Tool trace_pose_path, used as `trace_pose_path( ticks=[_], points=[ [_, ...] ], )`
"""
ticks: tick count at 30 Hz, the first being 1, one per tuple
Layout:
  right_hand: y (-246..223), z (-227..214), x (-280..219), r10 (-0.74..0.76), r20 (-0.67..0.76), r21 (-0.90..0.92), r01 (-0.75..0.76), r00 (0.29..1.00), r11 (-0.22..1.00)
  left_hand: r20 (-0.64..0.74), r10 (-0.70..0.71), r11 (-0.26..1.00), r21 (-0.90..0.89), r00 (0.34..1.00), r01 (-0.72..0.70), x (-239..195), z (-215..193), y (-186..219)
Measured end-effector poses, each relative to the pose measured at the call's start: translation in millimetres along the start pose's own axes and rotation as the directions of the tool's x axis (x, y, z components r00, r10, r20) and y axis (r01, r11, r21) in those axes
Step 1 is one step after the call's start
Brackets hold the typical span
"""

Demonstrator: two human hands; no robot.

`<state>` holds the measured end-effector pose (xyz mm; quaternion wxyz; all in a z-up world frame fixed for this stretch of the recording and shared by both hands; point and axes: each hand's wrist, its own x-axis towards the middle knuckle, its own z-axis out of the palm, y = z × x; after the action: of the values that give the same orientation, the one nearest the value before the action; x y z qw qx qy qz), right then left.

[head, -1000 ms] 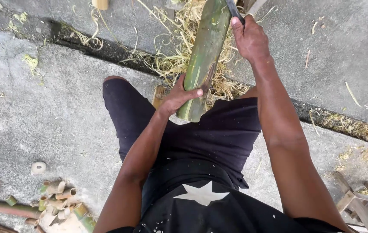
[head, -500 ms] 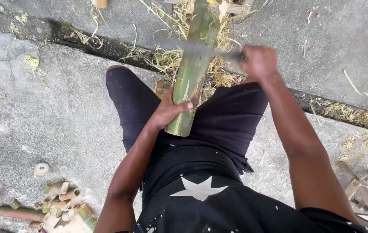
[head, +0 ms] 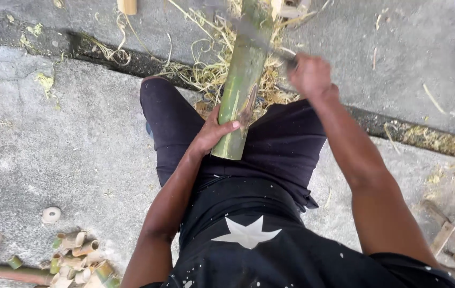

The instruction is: Scraping and smoothing bamboo poles using curved and straight knives.

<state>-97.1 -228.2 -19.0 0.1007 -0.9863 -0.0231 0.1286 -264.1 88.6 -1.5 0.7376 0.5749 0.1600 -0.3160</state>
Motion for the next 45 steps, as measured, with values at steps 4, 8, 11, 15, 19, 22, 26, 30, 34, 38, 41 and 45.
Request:
trace_pose_path(
  ticks=[4,8,11,15,19,22,26,30,34,38,41,45],
  points=[
    [-4,-3,-14,-0.46,-0.036,-0.094,0.455,0.887,0.885,-0.002,-0.002,1.0,-0.002,1.0,0.002,4,-5,-9],
    [1,6,-10,0.104,0.029,-0.041,-0.102,0.994,0.994,0.005,0.023,0.998,-0.063,1.0,-0.022,1,-5,-15],
    [-16,11,-34,-0.254,0.006,-0.047,0.254,0.967,0.966,-0.01,-0.027,0.995,-0.101,1.0,0.026,2,-3,-13],
    [15,26,-9,-0.217,-0.077,0.057,0.221,0.973,0.974,0.011,0.042,0.999,-0.017,0.999,-0.041,0,-3,-26],
    [-4,18,-21,-0.077,-0.117,0.017,0.079,0.99,0.997,0.015,0.048,0.989,-0.141,0.999,-0.045,1,-4,-18],
    [-12,16,-39,-0.368,-0.035,0.081,0.369,0.929,0.926,0.031,0.001,0.98,-0.198,1.0,0.005,-8,-6,-13],
    [7,9,-1,0.358,0.156,0.216,-0.386,0.921,0.897,0.077,-0.06,0.948,-0.308,0.995,0.081,-30,-3,0],
    [-7,9,-30,0.022,-0.108,0.252,0.006,0.994,0.968,0.063,0.005,0.969,-0.245,0.998,0.011,-23,-3,-19],
    [-16,2,-31,-0.207,-0.034,0.274,0.209,0.978,0.939,0.057,0.01,0.979,-0.205,0.998,0.002,-25,-1,-18],
    [-36,-14,-23,0.13,0.117,0.258,-0.157,0.985,0.953,0.09,-0.009,0.957,-0.289,0.996,0.035,-26,-1,-18],
    [-45,4,-46,-0.108,0.061,0.079,0.103,0.992,0.991,0.109,0.038,0.94,-0.34,0.993,0.001,-19,-1,-20],
    [-5,26,-36,-0.231,0.009,0.17,0.227,0.973,0.959,0.028,-0.036,0.977,-0.207,0.999,0.041,-20,-1,-33]
  ],
)
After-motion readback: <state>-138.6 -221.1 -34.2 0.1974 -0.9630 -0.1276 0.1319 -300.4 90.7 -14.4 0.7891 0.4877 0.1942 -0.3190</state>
